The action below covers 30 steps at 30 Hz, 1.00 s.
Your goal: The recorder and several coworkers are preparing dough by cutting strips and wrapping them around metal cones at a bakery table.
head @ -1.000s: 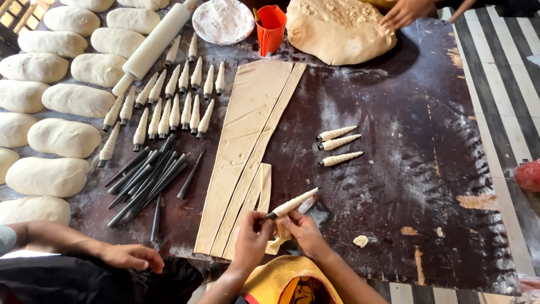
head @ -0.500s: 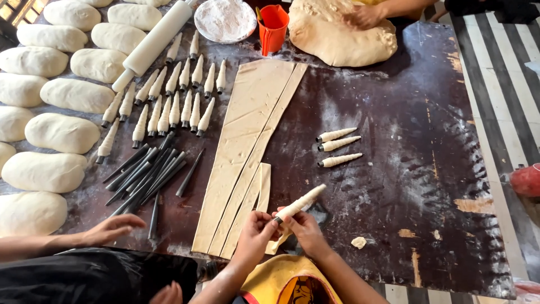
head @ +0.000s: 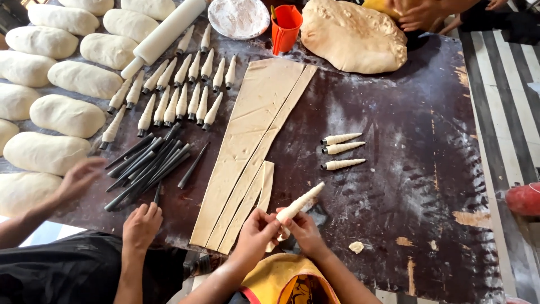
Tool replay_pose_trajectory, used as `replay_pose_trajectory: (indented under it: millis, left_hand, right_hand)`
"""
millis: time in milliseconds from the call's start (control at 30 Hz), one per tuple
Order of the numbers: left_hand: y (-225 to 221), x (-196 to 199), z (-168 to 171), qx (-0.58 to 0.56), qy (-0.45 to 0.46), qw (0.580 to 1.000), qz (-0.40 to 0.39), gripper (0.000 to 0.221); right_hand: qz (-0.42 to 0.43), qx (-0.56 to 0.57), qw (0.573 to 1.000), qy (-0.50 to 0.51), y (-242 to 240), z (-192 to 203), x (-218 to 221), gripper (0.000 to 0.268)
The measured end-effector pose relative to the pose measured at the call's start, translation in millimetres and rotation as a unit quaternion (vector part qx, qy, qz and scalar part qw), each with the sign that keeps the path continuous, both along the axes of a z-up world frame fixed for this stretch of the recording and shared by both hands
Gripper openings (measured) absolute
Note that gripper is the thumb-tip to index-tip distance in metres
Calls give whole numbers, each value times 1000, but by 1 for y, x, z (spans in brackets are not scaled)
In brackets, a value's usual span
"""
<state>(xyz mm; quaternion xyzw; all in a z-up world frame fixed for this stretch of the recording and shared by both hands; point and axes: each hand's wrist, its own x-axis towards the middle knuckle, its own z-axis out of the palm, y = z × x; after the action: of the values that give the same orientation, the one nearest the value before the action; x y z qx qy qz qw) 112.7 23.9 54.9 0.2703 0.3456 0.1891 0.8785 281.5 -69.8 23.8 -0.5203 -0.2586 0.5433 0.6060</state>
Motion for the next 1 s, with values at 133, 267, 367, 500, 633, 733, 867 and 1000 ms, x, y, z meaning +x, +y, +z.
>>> replay_pose_trajectory:
  millis: [133,267,367,500,633,733,867,1000]
  left_hand:
    - [3,1,12,128,13,992,13,14]
    - [3,1,5,61,2,998,28,15]
    - [2,1,11,168,7,985,32,17]
    - [8,-1,26,-142,-8,990,0,27]
    - [4,1,6,99,-1,994,37,15]
    - [6,-2,-5,25,-12,999,24,15]
    - [-1,0,-12,188,22,981,29,17]
    - [5,3,11,-35,7,999,-6,12]
  right_hand:
    - [11,23,1000,-16,8,26,-6,43]
    - [8,32,999,-23,5,15,-4,45]
    - [15,5,1000,20,12,34,-8,47]
    - [6,8,1000,26,8,19,-2,47]
    - [14,24,999,22,11,19,-7,46]
    - [2,25,998,53,10,24,-9,46]
    - [16,19,1000,-9,6,8,-6,46]
    - [-23,8,1000,1,7,9,-7,46]
